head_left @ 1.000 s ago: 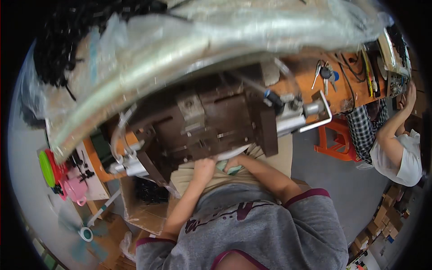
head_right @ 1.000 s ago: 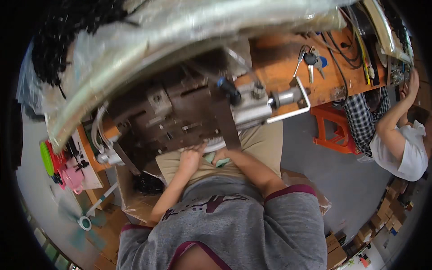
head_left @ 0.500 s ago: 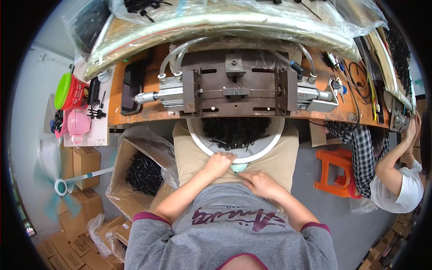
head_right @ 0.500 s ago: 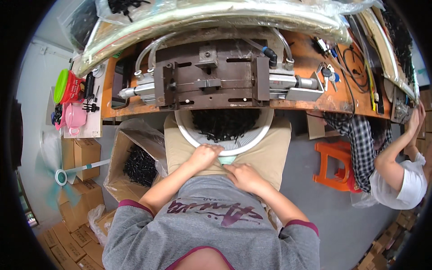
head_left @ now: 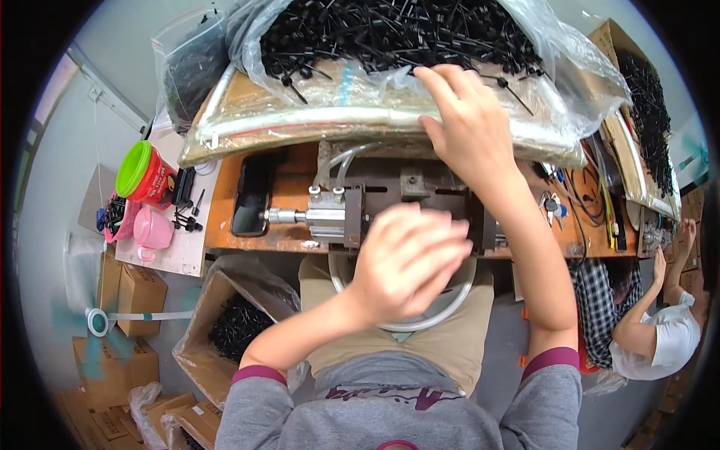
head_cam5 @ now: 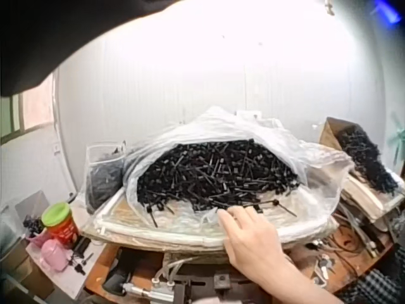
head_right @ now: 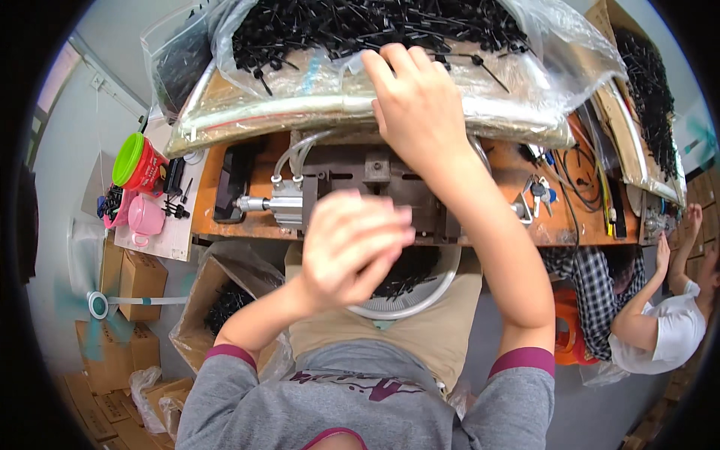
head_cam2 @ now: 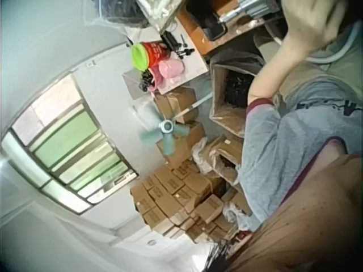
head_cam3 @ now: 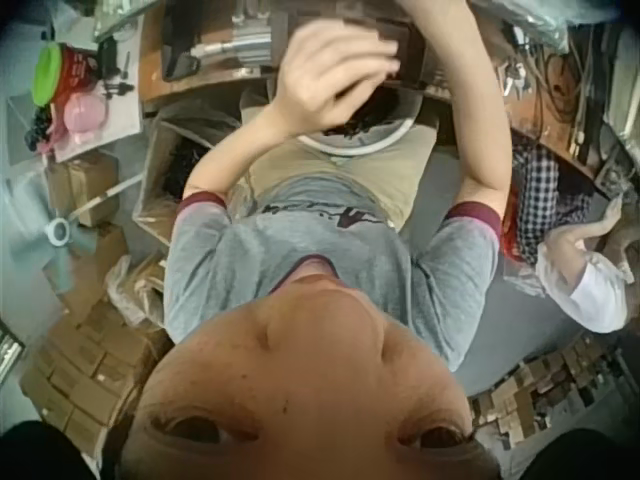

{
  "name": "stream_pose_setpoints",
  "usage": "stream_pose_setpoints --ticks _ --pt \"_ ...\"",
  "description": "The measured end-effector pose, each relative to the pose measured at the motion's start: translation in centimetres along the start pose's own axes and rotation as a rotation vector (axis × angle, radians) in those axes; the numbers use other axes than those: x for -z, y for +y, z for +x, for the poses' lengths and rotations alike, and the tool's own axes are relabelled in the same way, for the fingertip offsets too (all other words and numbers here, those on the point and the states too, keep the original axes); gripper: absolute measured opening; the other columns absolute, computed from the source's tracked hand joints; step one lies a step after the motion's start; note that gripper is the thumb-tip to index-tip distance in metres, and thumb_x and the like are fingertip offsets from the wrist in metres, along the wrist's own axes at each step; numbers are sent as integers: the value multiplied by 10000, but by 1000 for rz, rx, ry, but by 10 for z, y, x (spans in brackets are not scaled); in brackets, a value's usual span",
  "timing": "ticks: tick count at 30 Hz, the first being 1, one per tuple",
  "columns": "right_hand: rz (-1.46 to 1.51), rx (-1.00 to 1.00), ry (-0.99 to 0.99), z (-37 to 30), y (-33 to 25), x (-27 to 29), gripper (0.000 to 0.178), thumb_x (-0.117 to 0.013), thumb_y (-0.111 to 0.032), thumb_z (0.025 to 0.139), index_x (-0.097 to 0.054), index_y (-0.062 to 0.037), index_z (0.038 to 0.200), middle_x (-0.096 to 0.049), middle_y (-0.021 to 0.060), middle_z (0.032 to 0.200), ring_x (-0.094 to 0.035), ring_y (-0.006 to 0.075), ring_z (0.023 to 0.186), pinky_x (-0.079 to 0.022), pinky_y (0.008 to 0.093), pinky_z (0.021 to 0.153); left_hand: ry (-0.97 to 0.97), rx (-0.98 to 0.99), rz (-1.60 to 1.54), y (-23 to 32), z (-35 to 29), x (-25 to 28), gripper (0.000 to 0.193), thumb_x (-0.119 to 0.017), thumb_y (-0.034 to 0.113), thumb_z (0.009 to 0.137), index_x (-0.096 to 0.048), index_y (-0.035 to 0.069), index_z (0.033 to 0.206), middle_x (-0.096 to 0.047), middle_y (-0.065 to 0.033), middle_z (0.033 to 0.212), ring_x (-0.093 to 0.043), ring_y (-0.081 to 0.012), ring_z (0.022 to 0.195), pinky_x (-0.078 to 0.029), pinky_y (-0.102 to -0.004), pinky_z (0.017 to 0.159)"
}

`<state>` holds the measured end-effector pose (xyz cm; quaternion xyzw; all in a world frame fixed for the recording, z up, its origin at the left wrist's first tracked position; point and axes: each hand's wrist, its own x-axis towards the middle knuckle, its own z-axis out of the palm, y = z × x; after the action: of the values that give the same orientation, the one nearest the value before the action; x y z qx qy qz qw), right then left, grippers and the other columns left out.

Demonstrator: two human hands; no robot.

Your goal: The person is seen picking up small black plastic components and placing them into a machine press to assemble or test them.

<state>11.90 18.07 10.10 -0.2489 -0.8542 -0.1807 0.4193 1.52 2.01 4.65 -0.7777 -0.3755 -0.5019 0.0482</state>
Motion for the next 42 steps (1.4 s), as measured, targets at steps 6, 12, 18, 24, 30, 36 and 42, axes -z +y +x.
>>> stream_pose_setpoints --ticks 6,12,18,24,30,36,42 --pt "120 -33 -505 1 45 7 111 -615 4 725 -656 -6 828 -614 135 848 -653 341 806 -526 438 732 133 174 364 -102 72 18 353 -649 205 896 -602 18 1192 -630 -156 1214 -568 -347 1133 -384 -429 1018" --pt "62 15 -568 -5 110 5 124 -612 4 733 -711 -14 805 -673 149 855 -670 328 812 -528 419 744 -246 217 424 -133 67 12 450 -580 389 945 -665 0 1154 -648 -189 1210 -593 -338 1148 -437 -408 996" --pt "4 -172 -572 0 162 2 125 -629 -15 733 -736 -21 796 -700 146 827 -678 320 803 -532 389 739 -299 528 -7 -145 112 33 332 -633 361 923 -743 71 1043 -736 -133 945 -705 -223 868 -537 -339 803" --pt "156 -221 -413 46 100 -11 194 -633 -138 819 -710 -69 984 -704 83 947 -679 272 870 -533 386 786 73 417 509 -232 149 55 438 -630 422 871 -683 94 1156 -685 -108 1114 -638 -262 1069 -516 -392 896" --pt "13 -273 -438 70 96 -63 436 -687 -295 848 -572 -175 1251 -607 109 1151 -628 304 1051 -515 408 896 -188 713 423 -258 165 16 770 -490 720 851 -601 102 1297 -383 -310 1387 -423 -513 1242 -439 -527 998" --pt "101 -297 -442 63 84 -78 367 -721 -324 831 -639 -179 1158 -578 134 1119 -630 313 1015 -514 414 870 -304 630 457 -244 157 7 815 -559 738 802 -607 107 1314 -436 -275 1338 -465 -417 1251 -398 -498 1047" --pt "389 -438 -489 51 82 -55 205 -735 -208 812 -720 -62 955 -663 114 833 -647 234 763 -516 353 727 -292 635 229 -219 147 13 746 -672 584 821 -584 32 1315 -377 -205 1356 -516 -332 1227 -470 -375 990"
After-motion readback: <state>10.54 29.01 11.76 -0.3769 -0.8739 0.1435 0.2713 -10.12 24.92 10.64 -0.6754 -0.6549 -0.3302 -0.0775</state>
